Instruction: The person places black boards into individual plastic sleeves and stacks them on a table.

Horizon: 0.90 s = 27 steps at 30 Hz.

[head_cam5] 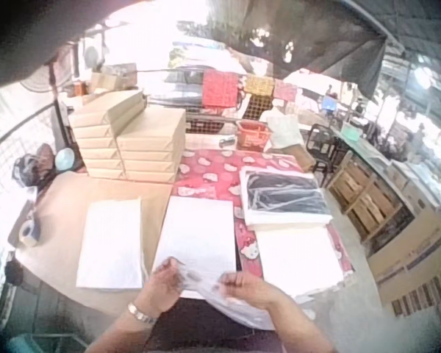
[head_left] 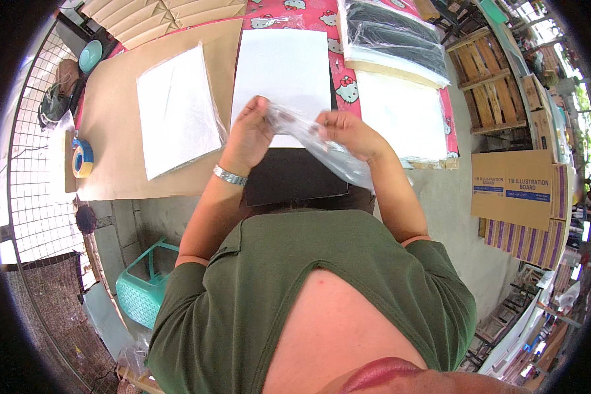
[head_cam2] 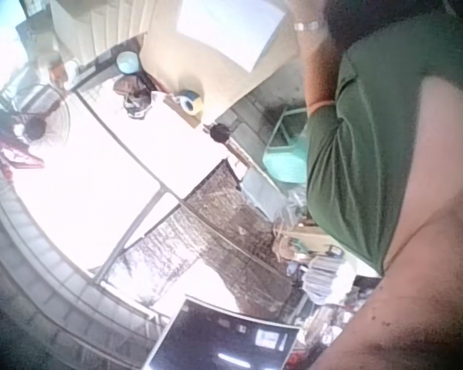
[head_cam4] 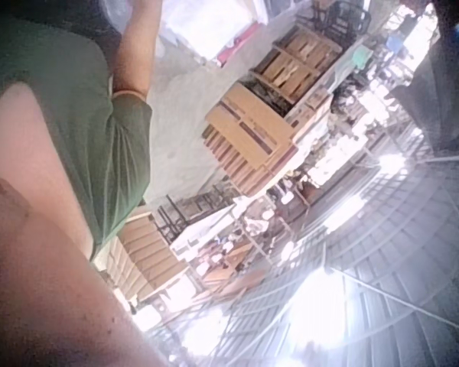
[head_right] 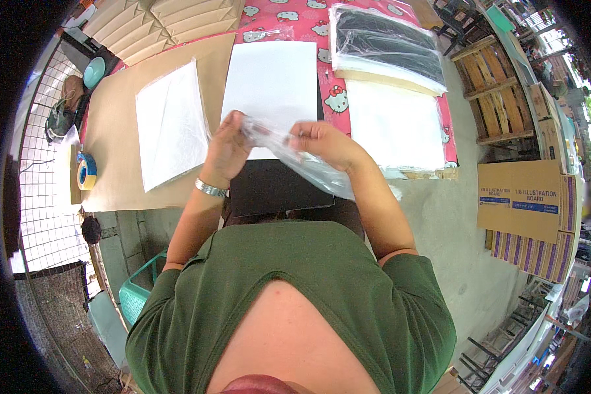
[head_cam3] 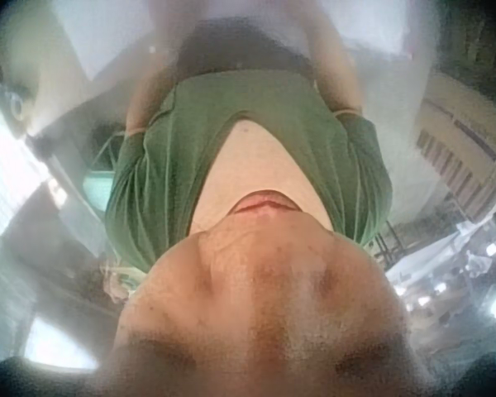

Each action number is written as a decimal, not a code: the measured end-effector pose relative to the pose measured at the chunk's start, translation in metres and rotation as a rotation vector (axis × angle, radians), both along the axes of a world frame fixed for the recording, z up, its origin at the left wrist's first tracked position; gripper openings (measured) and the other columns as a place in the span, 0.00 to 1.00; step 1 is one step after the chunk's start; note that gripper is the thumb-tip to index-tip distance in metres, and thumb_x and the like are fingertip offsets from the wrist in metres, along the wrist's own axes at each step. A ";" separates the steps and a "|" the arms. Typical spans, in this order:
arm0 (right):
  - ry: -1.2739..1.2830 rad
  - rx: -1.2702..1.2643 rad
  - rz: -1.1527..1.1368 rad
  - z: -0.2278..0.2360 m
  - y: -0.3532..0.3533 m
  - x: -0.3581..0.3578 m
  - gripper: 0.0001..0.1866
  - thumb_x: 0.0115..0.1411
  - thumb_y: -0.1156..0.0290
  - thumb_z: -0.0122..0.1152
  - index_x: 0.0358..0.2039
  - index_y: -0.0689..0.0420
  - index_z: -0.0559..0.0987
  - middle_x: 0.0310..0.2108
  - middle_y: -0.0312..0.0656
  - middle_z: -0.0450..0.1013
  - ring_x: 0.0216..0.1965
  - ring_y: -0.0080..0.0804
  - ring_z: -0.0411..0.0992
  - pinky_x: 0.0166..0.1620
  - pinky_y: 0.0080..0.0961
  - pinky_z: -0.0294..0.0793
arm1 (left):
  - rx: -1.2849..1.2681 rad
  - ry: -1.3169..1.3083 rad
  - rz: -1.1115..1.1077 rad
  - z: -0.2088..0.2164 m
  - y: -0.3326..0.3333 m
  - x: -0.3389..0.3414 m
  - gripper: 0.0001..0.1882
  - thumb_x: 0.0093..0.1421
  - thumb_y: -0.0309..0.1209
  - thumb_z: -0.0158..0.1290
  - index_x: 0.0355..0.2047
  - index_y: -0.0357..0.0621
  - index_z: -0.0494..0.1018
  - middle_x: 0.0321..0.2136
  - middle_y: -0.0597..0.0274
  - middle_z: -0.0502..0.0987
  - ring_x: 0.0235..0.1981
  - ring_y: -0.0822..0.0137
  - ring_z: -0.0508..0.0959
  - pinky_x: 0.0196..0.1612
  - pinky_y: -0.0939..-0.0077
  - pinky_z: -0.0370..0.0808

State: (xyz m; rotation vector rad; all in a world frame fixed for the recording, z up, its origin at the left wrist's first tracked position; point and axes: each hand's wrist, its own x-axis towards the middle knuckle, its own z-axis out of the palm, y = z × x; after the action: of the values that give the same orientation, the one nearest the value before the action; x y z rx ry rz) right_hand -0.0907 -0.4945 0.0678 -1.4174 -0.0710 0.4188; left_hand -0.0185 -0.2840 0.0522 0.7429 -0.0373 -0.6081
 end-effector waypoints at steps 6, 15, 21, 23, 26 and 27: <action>-0.066 -0.160 -0.007 -0.033 -0.025 0.004 0.17 0.60 0.71 0.54 0.50 0.60 0.72 0.42 0.35 0.73 0.42 0.21 0.68 0.49 0.20 0.65 | 1.092 -0.758 -0.054 -0.039 0.024 0.021 0.10 0.64 0.32 0.43 0.32 0.37 0.67 0.25 0.56 0.73 0.28 0.63 0.74 0.34 0.70 0.70; -0.385 -0.778 -0.097 -0.085 -0.002 -0.049 0.22 0.62 0.69 0.47 0.56 0.59 0.64 0.56 0.50 0.63 0.56 0.45 0.63 0.56 0.31 0.61 | 1.041 -0.866 -0.088 -0.087 0.043 -0.032 0.13 0.61 0.31 0.46 0.43 0.38 0.71 0.41 0.49 0.75 0.40 0.54 0.75 0.45 0.67 0.70; -0.077 -0.742 -0.007 -0.053 0.014 -0.099 0.13 0.62 0.70 0.48 0.45 0.59 0.72 0.42 0.46 0.72 0.43 0.35 0.71 0.47 0.28 0.68 | 1.339 -0.966 -0.486 -0.052 0.064 -0.086 0.13 0.62 0.35 0.46 0.29 0.35 0.70 0.26 0.54 0.75 0.27 0.62 0.75 0.35 0.70 0.71; 0.100 -0.658 0.038 -0.046 0.006 -0.111 0.10 0.62 0.71 0.47 0.41 0.60 0.73 0.35 0.40 0.74 0.36 0.27 0.71 0.42 0.24 0.70 | 1.194 -0.819 -0.657 -0.039 0.065 -0.095 0.15 0.62 0.36 0.46 0.25 0.36 0.68 0.23 0.56 0.74 0.25 0.61 0.74 0.33 0.67 0.71; 0.105 0.009 -0.355 -0.039 0.003 -0.117 0.05 0.60 0.74 0.50 0.34 0.60 0.73 0.27 0.31 0.70 0.31 0.19 0.67 0.36 0.20 0.68 | 0.720 -0.487 -0.612 -0.028 0.070 -0.090 0.15 0.63 0.38 0.46 0.25 0.40 0.67 0.20 0.62 0.73 0.23 0.65 0.73 0.32 0.67 0.71; 0.122 0.265 -0.512 -0.031 0.003 -0.114 0.04 0.59 0.74 0.51 0.34 0.60 0.73 0.27 0.31 0.69 0.31 0.20 0.67 0.36 0.20 0.68 | 0.524 -0.357 -0.541 -0.025 0.071 -0.085 0.15 0.64 0.39 0.46 0.26 0.41 0.68 0.20 0.64 0.72 0.22 0.68 0.73 0.32 0.68 0.71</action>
State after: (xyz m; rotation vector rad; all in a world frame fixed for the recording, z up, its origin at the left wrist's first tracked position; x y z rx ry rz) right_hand -0.2047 -0.4913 0.0367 -1.0948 0.3206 0.0652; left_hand -0.1031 -0.2129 0.0275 1.3651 -0.4321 -1.0107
